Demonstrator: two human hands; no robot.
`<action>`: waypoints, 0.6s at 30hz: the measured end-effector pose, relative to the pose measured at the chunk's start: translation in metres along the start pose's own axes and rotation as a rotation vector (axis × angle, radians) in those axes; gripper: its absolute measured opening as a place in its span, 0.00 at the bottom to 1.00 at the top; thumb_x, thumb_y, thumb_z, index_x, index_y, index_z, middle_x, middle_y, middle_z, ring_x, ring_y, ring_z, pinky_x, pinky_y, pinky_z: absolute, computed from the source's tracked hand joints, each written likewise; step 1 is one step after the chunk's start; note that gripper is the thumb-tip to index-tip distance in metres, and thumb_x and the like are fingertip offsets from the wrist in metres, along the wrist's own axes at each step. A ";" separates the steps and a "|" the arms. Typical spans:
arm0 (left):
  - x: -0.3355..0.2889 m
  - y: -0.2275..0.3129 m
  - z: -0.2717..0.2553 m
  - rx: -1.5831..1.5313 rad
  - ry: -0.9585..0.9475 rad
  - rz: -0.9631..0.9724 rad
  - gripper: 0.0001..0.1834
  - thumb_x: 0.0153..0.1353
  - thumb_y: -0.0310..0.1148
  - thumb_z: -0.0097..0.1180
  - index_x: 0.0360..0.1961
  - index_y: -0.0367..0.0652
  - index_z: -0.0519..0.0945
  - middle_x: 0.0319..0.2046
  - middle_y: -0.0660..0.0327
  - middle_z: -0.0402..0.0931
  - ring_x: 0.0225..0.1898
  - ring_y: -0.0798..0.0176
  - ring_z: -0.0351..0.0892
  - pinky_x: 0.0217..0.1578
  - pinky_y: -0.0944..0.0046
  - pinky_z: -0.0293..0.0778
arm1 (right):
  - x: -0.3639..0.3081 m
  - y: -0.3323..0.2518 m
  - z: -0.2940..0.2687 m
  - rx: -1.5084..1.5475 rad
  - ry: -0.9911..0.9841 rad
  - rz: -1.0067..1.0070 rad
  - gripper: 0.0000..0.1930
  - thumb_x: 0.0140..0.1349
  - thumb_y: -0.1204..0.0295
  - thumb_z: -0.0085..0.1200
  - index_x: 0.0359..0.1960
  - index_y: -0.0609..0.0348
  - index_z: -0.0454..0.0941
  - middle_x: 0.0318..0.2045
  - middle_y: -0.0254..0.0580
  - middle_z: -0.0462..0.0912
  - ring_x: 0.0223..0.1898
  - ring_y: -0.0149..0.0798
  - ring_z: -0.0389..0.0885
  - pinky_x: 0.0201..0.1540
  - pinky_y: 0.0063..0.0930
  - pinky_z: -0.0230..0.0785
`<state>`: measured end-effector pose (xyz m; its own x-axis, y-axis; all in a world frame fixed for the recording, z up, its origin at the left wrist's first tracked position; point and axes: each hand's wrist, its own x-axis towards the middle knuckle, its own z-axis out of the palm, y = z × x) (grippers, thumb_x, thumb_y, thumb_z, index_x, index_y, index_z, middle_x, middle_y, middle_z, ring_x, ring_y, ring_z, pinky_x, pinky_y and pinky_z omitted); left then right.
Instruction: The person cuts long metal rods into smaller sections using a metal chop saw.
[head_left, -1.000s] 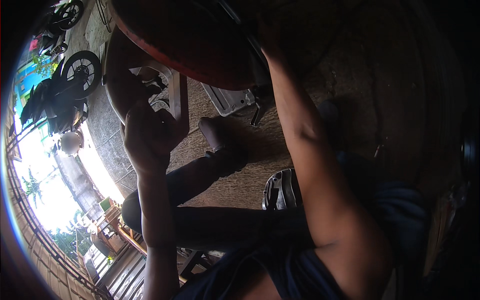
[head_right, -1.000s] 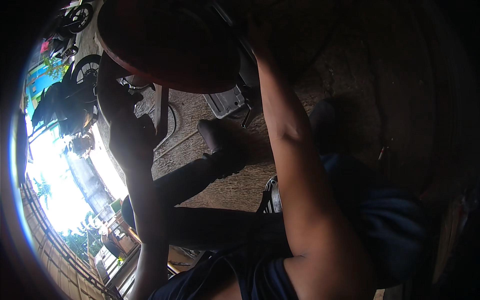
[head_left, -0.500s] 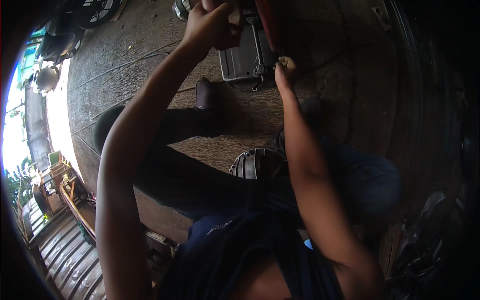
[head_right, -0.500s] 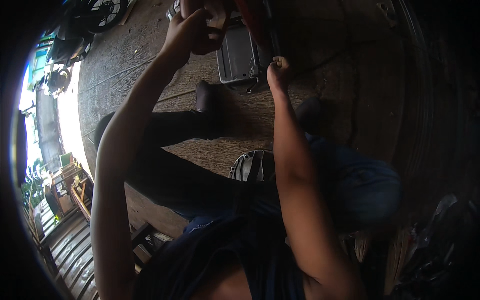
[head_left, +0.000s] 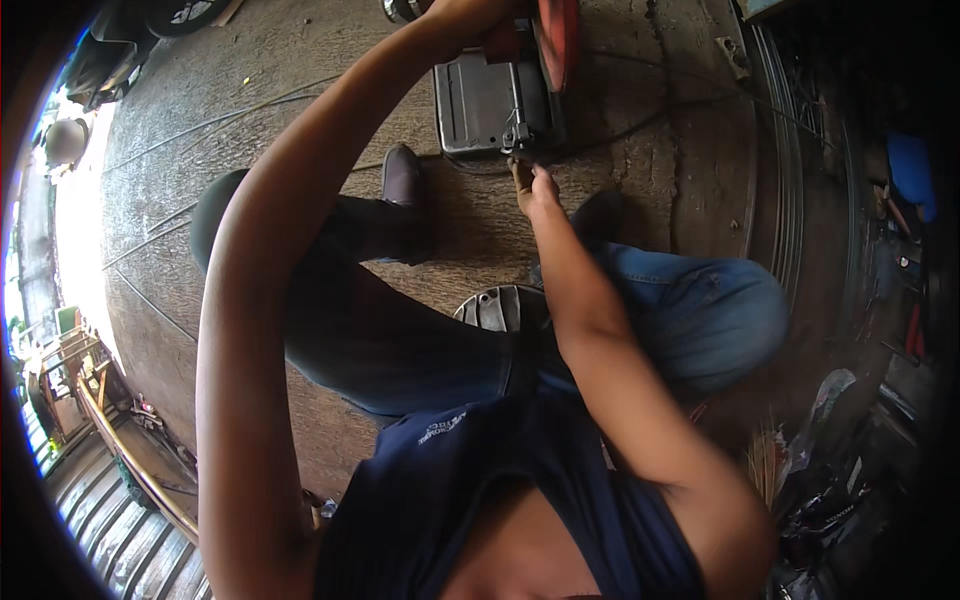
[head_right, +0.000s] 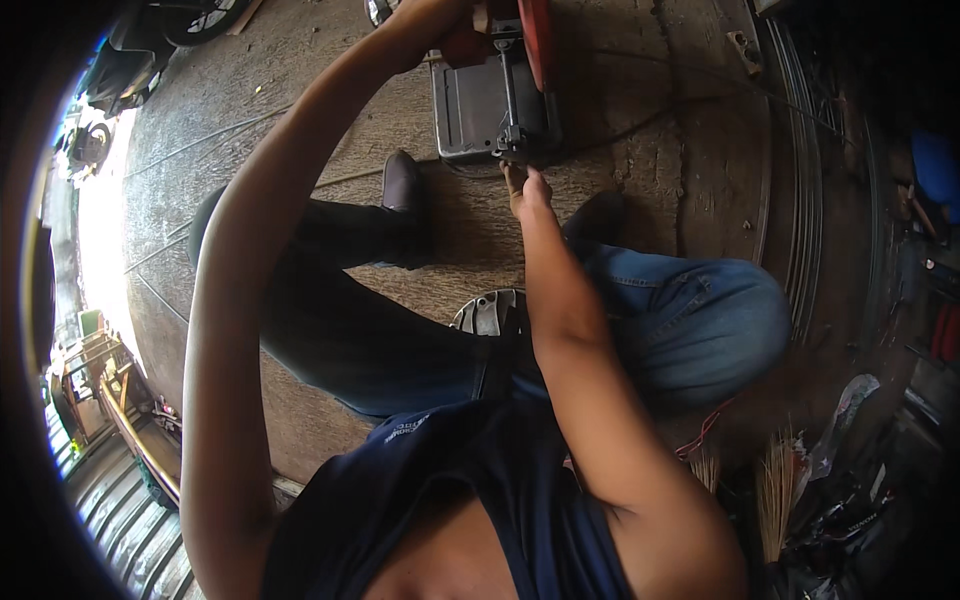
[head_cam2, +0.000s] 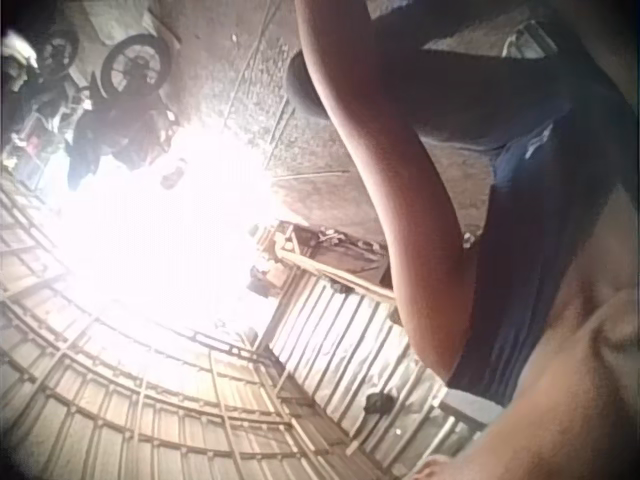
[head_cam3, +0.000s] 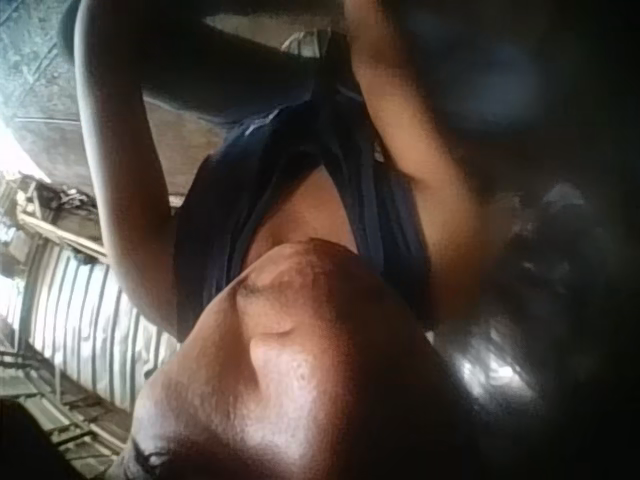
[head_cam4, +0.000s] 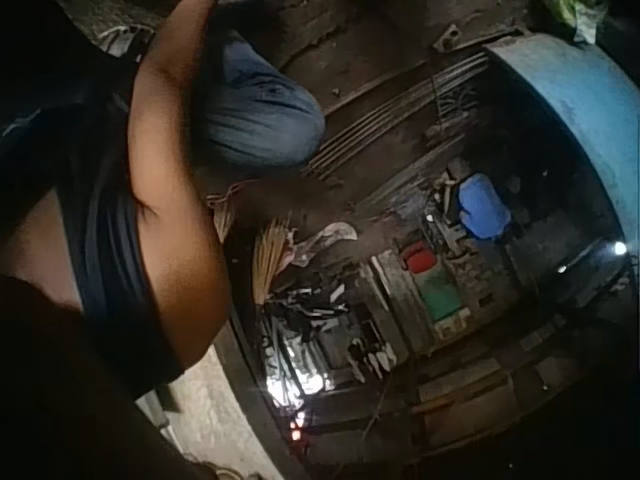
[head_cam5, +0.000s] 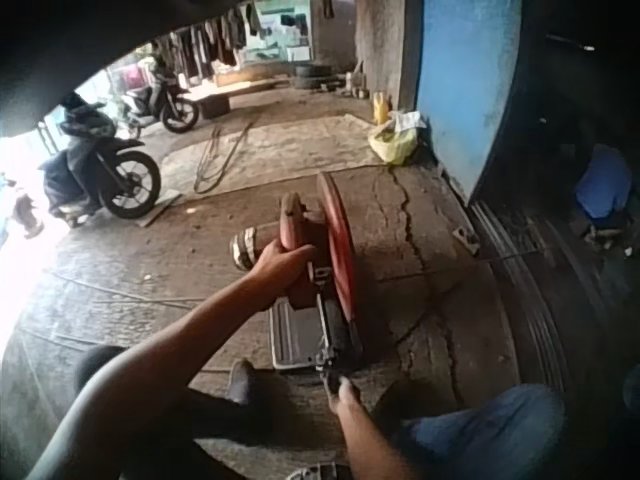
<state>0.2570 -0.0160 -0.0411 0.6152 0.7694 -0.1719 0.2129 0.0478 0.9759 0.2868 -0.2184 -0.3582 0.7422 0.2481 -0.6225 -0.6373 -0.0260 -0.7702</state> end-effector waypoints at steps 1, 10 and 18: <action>0.000 0.002 0.000 0.020 -0.029 0.025 0.23 0.54 0.40 0.59 0.45 0.33 0.76 0.33 0.56 0.78 0.31 0.62 0.79 0.29 0.62 0.75 | 0.000 0.005 -0.001 -0.047 -0.001 0.000 0.17 0.61 0.69 0.55 0.49 0.64 0.69 0.46 0.51 0.75 0.45 0.48 0.78 0.39 0.35 0.81; -0.007 0.010 -0.005 0.078 -0.061 0.052 0.28 0.52 0.42 0.58 0.49 0.32 0.74 0.35 0.52 0.78 0.31 0.60 0.80 0.29 0.63 0.76 | -0.012 -0.005 0.014 -0.469 -0.006 -0.260 0.23 0.56 0.56 0.62 0.39 0.67 0.75 0.34 0.50 0.80 0.34 0.49 0.80 0.41 0.38 0.76; -0.007 0.013 -0.007 0.040 -0.139 -0.003 0.23 0.52 0.42 0.59 0.44 0.34 0.77 0.31 0.56 0.78 0.27 0.61 0.78 0.25 0.63 0.74 | -0.003 0.012 -0.013 0.639 -0.144 0.535 0.19 0.68 0.56 0.48 0.36 0.64 0.76 0.34 0.50 0.82 0.36 0.47 0.83 0.44 0.45 0.80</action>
<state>0.2498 -0.0167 -0.0263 0.7131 0.6736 -0.1944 0.2430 0.0226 0.9698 0.2798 -0.2317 -0.3678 0.3014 0.4805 -0.8236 -0.9220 0.3669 -0.1234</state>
